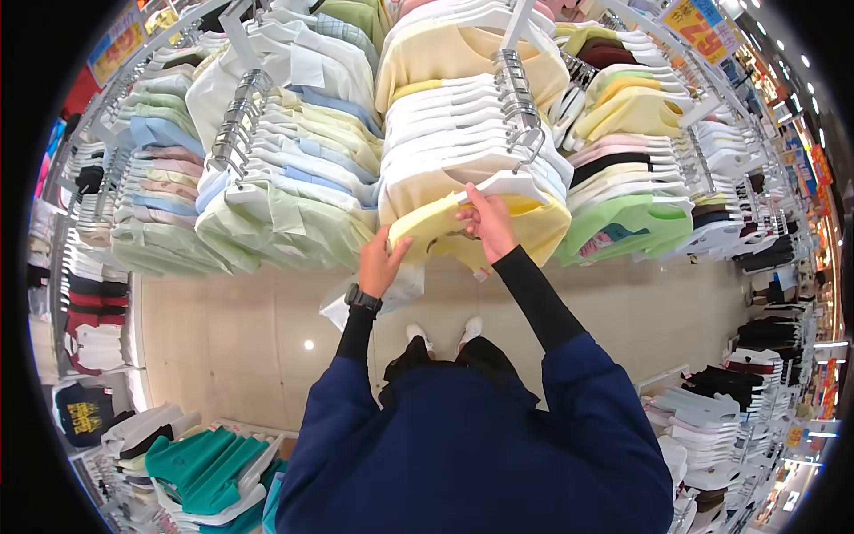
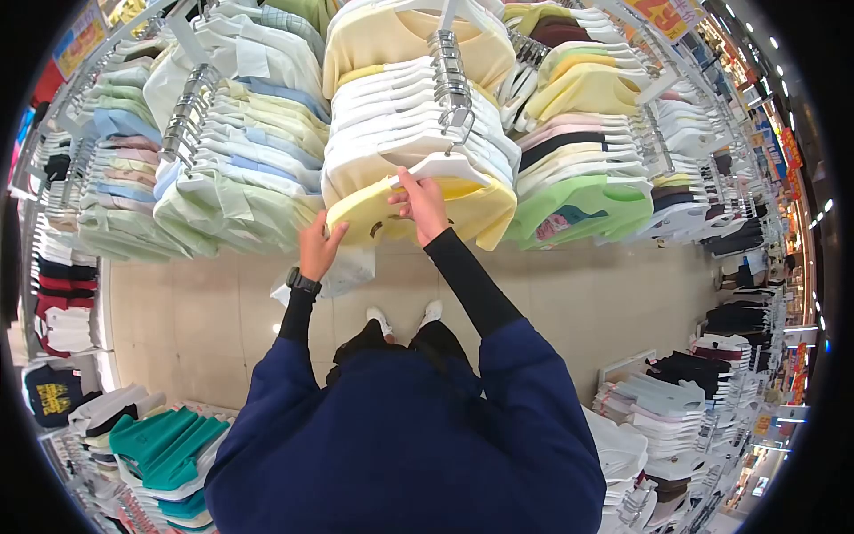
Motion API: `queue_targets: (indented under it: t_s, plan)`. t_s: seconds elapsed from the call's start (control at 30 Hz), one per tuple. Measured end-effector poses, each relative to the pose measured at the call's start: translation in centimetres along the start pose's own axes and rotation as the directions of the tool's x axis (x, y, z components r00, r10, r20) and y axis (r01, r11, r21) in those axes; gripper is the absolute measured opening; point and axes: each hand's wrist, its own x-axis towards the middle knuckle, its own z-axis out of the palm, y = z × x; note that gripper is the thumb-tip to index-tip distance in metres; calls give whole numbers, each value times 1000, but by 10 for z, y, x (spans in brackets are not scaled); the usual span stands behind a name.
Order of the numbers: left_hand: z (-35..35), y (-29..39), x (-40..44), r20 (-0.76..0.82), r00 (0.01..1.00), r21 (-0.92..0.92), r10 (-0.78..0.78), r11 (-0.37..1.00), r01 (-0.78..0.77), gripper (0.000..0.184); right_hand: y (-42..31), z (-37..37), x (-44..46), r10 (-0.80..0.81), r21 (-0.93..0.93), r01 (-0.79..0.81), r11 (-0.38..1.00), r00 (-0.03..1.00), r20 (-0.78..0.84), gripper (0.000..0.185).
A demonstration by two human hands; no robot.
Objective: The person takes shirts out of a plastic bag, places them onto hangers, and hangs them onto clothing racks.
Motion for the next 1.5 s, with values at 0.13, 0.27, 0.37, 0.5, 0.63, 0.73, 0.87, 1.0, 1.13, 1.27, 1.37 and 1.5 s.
queue_targets:
  t_s: [0.13,0.27,0.37,0.5,0.63,0.73,0.87,1.0,1.13,1.27,1.37,1.5]
  plan:
    - [-2,-8,-23,48,998,-60,-35,997,38,28,-4,7,-11,-22,37,23,999,1000,-14,32]
    - [-3,-36,-39,40,991,-97,-126,987,129,28,4,14,-13,-59,102,67,993,995,-83,31]
    - [-9,-70,-58,-34,988,-24,-148,989,147,30,11,15,-12,-109,147,129,981,985,-134,30]
    - [-28,-105,-81,-64,932,-143,-356,928,345,33,15,20,-18,-130,189,139,972,990,-59,29]
    - [-1,-100,-88,5,960,-194,-281,941,276,32,2,39,-26,-97,356,80,931,995,29,31]
    - [19,-66,-75,80,978,-185,-192,961,204,32,-3,36,-18,-41,420,-32,907,986,163,27]
    - [44,-46,-64,250,956,-52,-155,983,173,32,-3,31,-8,-34,469,-70,880,977,210,24]
    - [56,-36,-68,377,922,-38,-87,993,109,31,-2,24,-5,-49,458,-54,887,976,211,25]
    - [41,1,-66,523,842,-33,-135,983,179,32,15,-11,-18,19,364,-112,925,968,250,31]
    - [47,30,-70,611,789,-180,-61,960,214,27,57,-80,-50,118,83,-131,988,982,150,35]
    - [62,63,-71,720,694,-267,7,926,268,27,131,-151,-77,-57,-362,110,925,986,155,49]
    - [100,97,-73,790,588,-328,173,930,167,25,114,-160,-157,-254,-712,374,594,927,275,63]
